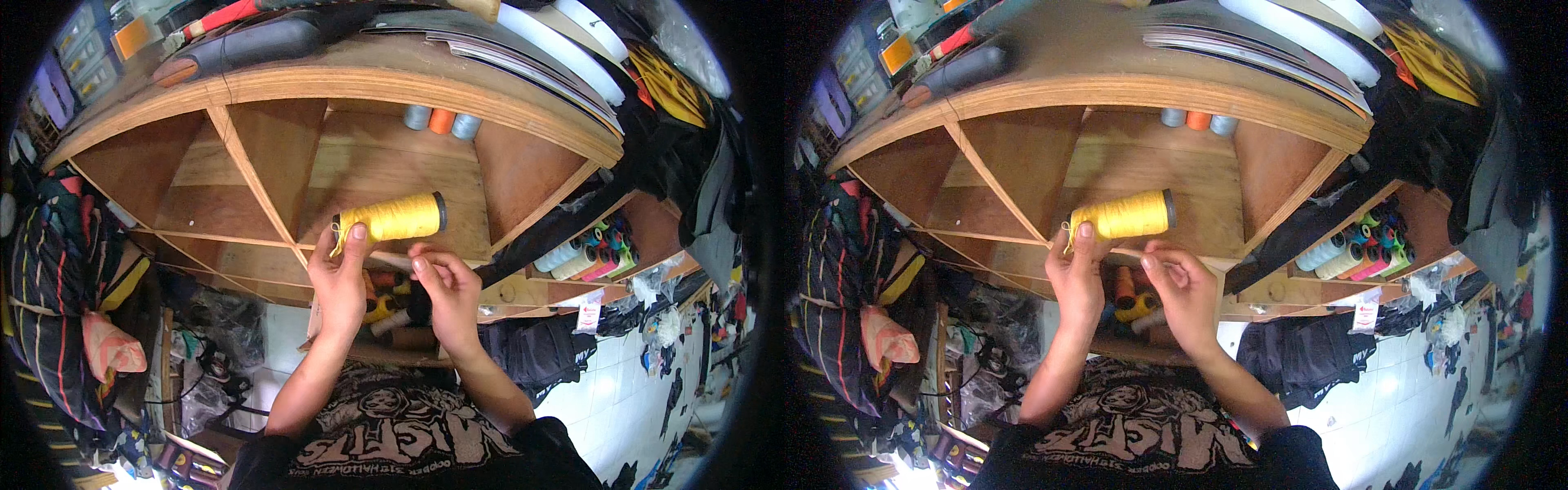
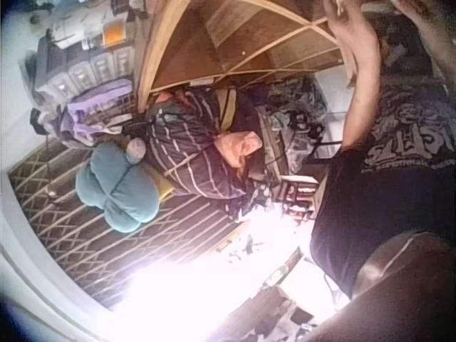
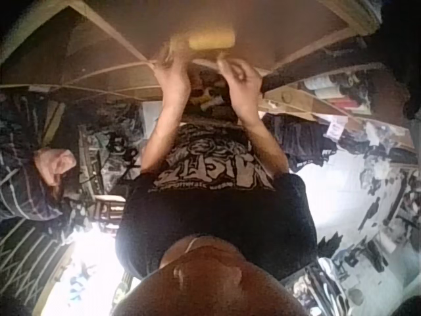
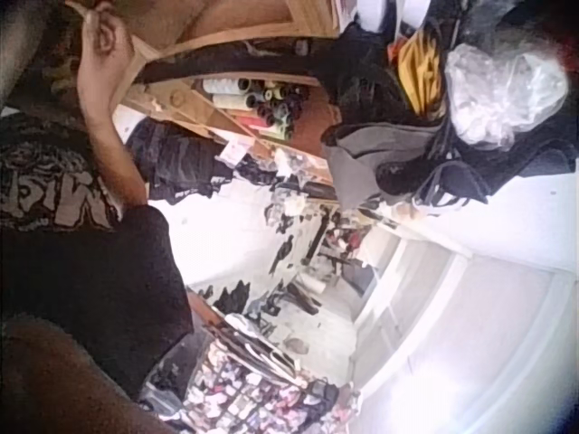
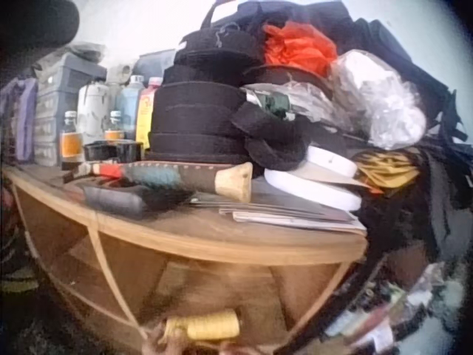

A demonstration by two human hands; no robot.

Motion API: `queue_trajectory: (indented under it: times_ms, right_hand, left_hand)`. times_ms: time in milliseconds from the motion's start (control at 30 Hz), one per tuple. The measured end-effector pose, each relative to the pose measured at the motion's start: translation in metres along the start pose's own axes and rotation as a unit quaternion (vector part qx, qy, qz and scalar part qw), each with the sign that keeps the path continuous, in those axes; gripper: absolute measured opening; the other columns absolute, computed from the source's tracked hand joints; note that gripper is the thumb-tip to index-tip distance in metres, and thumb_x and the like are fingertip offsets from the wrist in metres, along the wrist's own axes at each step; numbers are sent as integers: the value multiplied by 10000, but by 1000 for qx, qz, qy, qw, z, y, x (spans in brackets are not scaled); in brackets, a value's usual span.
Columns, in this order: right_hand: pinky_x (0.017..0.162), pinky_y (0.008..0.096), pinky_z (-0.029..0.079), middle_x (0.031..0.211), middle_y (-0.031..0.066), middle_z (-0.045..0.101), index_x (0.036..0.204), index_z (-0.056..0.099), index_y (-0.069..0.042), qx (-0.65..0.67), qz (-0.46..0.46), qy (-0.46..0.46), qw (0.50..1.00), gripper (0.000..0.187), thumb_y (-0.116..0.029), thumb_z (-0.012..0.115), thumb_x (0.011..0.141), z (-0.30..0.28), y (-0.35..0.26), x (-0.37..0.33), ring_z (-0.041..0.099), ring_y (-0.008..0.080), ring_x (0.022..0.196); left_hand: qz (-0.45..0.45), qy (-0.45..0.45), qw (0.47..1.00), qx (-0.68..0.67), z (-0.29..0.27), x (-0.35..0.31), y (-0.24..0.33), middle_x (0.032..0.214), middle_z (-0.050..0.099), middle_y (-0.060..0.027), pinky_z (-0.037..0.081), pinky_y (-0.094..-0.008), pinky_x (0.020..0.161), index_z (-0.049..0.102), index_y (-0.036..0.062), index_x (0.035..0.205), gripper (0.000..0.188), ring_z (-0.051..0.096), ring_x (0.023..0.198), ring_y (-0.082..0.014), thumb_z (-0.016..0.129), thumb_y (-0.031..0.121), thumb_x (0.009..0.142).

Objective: The person picks up thread spools from a box on the floor and places them onto wooden shelves. The person also picks up spools from the shelves to tuck in loose thread ends before returning them to the shelf.

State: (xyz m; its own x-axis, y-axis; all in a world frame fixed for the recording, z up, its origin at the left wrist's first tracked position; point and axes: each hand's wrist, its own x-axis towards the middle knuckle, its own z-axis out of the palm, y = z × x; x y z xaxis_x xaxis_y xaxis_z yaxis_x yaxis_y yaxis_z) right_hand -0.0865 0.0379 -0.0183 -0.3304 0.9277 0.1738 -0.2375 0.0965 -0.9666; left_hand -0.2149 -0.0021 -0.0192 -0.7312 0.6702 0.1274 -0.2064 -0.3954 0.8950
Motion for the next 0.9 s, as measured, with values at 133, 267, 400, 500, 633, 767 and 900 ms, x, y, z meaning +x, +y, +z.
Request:
queue_trajectory:
  times_ms: [133,267,400,500,633,767,900]
  right_hand:
    - [739,291,445,1053,112,563,950,681,-57,-316,-289,44,903,227,-91,758,740,-4,-26,9,553,198,871]
    - [800,340,424,1090,86,547,928,715,-124,-404,-418,47,812,265,-79,776,673,-8,-31,31,519,263,957]
    - [833,358,414,1072,73,568,916,720,-141,-429,-466,21,774,263,-87,774,664,-12,-35,39,513,277,973]
    - [836,372,410,1048,49,591,899,707,-129,-433,-466,16,771,231,-78,756,679,-10,-32,40,510,274,987]
    - [845,378,398,1032,27,602,885,664,-82,-448,-456,12,769,167,-66,715,726,-9,-14,42,510,273,997]
    - [870,391,383,1075,75,575,886,609,-31,-441,-418,-3,794,108,-57,647,788,-11,-6,45,502,294,1019]
    - [904,390,385,1111,149,539,930,553,-15,-333,-334,-14,882,86,-72,567,867,-17,-3,43,499,311,1032]
  left_hand:
    - [-16,11,1000,-1,-2,-3,12,992,615,-139,508,-316,810,516,-95,1082,377,628,892,-193,580,243,927]
    - [-25,11,1000,16,2,-6,17,956,621,-124,511,-306,796,533,-97,1044,345,618,874,-171,582,223,924]
    - [-10,15,998,57,4,-8,21,873,616,-82,471,-260,648,557,-68,1022,292,562,723,-110,582,206,922]
    - [-5,12,997,71,3,-8,21,815,608,-49,430,-217,502,565,-37,1036,273,514,588,-61,587,208,919]
    - [-37,2,997,61,7,-9,23,949,621,-98,524,-287,765,565,-77,1021,266,595,846,-132,557,173,932]
    - [-30,14,998,60,11,-10,21,952,620,-103,544,-311,763,559,-84,1037,284,603,840,-143,557,180,932]
    - [6,26,996,86,13,-10,14,851,611,-53,501,-218,462,574,-39,1014,285,584,688,-83,614,220,903]
